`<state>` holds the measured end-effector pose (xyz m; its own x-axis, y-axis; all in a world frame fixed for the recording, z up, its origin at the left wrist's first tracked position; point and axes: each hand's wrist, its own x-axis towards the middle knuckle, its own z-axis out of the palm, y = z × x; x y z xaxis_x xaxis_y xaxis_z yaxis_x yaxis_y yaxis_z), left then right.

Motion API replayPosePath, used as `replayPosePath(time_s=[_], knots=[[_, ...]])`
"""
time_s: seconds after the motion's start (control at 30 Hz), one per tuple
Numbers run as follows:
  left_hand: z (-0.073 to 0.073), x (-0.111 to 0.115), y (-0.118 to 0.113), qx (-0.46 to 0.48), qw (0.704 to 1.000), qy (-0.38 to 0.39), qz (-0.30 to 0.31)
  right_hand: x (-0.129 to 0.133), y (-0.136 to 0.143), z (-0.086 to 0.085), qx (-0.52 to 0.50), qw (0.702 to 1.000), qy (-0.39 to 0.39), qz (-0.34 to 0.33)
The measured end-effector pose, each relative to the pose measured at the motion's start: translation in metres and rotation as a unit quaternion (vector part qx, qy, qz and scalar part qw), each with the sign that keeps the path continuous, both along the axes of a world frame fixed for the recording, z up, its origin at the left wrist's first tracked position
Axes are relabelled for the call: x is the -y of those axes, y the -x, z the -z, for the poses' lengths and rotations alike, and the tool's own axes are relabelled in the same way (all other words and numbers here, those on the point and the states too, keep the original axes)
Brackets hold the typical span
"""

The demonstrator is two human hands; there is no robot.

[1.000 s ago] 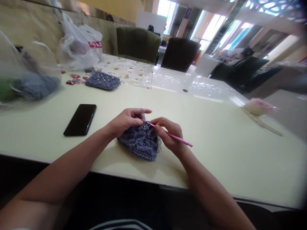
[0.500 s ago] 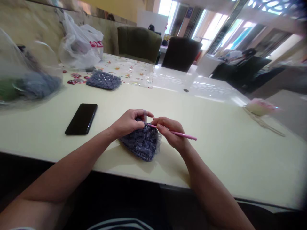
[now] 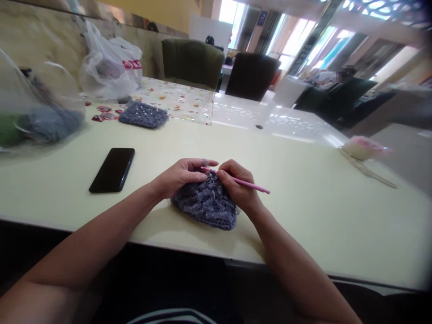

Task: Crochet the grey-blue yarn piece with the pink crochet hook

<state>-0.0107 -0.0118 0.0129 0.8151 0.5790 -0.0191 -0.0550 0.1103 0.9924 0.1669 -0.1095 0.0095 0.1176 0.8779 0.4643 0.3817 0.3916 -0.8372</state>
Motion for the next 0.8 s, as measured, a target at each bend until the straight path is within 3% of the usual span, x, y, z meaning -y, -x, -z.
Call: replayPosePath(time_s=[0.1,0.17,0.23,0.3,0.37,0.5,0.57,0.67,0.73,0.8], knots=[[-0.006,-0.009,0.004,-0.096,0.979,-0.175,-0.036,0.000,0.002,0.000,-0.012,0.999,-0.019,0.038],[-0.007,-0.013,0.005,-0.120,0.963,-0.230,-0.067,0.000,0.004,0.001,-0.028,0.998,-0.023,0.055],[-0.005,-0.011,0.003,-0.078,0.980,-0.172,-0.064,-0.001,0.006,0.005,-0.036,0.997,-0.026,0.060],[-0.002,-0.003,-0.001,-0.006,0.997,-0.060,-0.052,-0.002,0.007,0.009,-0.026,0.998,-0.039,0.048],[0.001,0.007,-0.006,0.048,0.997,0.024,-0.056,-0.003,0.007,0.014,0.014,0.997,-0.067,0.018],[0.001,0.018,-0.010,0.081,0.992,0.069,-0.072,-0.004,0.003,0.018,0.156,0.981,-0.114,-0.004],[0.001,0.020,-0.011,0.076,0.991,0.065,-0.084,-0.003,0.004,0.018,0.262,0.955,-0.132,0.049],[0.002,0.025,-0.015,0.071,0.987,0.040,-0.136,-0.001,0.013,0.017,0.426,0.870,-0.172,0.179],[0.003,0.029,-0.018,0.080,0.982,0.048,-0.166,0.001,0.021,0.016,0.489,0.813,-0.196,0.250],[0.003,0.031,-0.020,0.088,0.977,0.093,-0.168,0.003,0.028,0.015,0.517,0.777,-0.212,0.289]])
